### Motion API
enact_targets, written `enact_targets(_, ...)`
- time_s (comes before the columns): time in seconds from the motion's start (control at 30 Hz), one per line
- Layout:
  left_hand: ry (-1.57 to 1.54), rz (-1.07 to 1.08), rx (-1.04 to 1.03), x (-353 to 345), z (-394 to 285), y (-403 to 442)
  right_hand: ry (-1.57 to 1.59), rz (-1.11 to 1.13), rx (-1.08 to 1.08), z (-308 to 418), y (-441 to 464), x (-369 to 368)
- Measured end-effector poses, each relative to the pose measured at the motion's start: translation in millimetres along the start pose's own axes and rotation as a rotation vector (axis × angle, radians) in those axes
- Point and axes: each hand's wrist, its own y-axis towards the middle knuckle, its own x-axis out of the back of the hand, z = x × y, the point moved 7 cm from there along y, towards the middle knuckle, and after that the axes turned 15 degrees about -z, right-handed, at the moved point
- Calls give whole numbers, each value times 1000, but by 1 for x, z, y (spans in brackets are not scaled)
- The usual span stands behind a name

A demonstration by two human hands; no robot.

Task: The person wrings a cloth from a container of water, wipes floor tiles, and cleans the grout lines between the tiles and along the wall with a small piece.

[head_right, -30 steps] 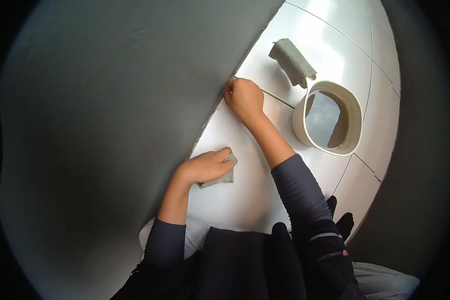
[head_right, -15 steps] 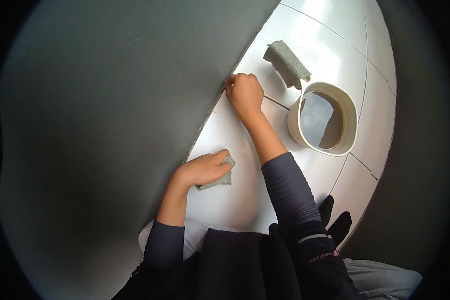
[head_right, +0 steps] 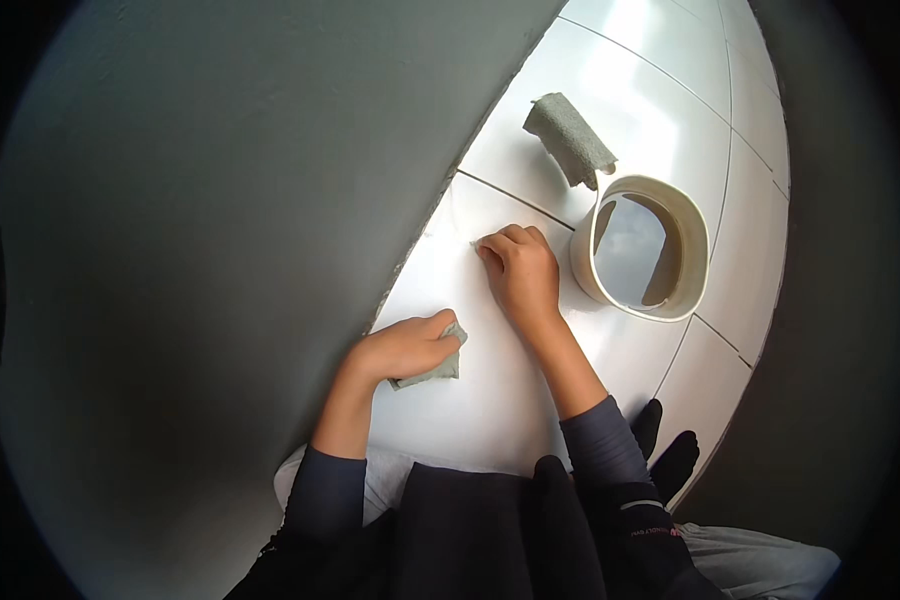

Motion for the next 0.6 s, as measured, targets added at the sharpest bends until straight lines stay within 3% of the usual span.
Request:
enact_targets(0.3,-1,11,-3,2,-4,-2,-73,-115,64,-10,74,-54)
enact_targets(0.6,-12,13,-14,-3,0,0,-65,11,40,0,42,-46)
